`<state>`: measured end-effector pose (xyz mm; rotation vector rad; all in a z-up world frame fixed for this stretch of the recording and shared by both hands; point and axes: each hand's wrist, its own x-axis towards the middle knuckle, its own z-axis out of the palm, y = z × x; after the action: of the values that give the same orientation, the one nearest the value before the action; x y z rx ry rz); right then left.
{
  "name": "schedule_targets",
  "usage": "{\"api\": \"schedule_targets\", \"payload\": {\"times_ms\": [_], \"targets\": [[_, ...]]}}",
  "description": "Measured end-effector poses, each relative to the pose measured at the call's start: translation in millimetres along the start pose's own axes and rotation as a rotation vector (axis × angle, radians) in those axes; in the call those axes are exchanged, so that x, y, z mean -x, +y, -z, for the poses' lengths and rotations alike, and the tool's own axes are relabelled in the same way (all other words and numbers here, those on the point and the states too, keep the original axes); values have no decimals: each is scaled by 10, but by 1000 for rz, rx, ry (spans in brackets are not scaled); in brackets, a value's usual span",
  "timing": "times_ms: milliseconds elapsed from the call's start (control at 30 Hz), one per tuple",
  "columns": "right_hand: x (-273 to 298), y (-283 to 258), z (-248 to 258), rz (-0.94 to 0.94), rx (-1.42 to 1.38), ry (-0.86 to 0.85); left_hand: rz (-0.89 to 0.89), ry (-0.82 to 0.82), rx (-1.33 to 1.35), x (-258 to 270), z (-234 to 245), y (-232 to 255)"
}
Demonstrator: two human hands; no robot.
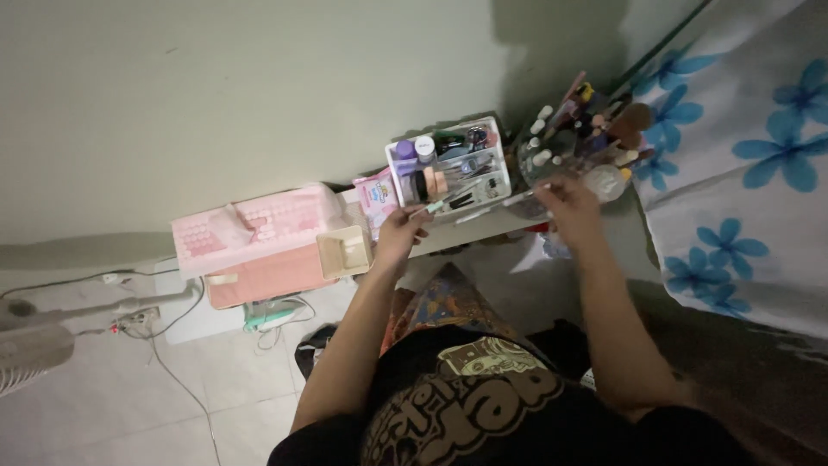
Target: The person is tidying up and organizing various personal items, moving them between a shelf and a storage bin.
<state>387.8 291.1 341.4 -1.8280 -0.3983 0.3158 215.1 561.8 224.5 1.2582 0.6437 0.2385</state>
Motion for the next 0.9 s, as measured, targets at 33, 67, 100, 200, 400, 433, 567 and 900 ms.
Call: {"api": "schedule_targets", "payload": {"times_ms": [33, 67, 100, 200, 400, 433, 567, 900], "targets": [[7, 33, -89, 0, 0, -7, 1, 7, 2, 62, -7, 20], [16, 63, -176, -130, -67, -19, 68, -29, 60, 123, -16, 44], [26, 94, -262, -260, -133, -30, 134, -64, 118, 185, -26, 68], [42, 90, -429, -356, -209, -55, 173, -108, 156, 196, -76, -41], [145, 83, -580, -389, -212, -40, 229, -201, 283, 347, -124, 22], [151, 103, -592, -389, -211, -42, 228, -199, 283, 316, -109, -57], [222, 233, -582, -199, -125, -5, 122, -136, 226, 184, -83, -426], [548, 41, -802, 442, 764, -478, -553, -40, -705, 727, -304, 55]]}}
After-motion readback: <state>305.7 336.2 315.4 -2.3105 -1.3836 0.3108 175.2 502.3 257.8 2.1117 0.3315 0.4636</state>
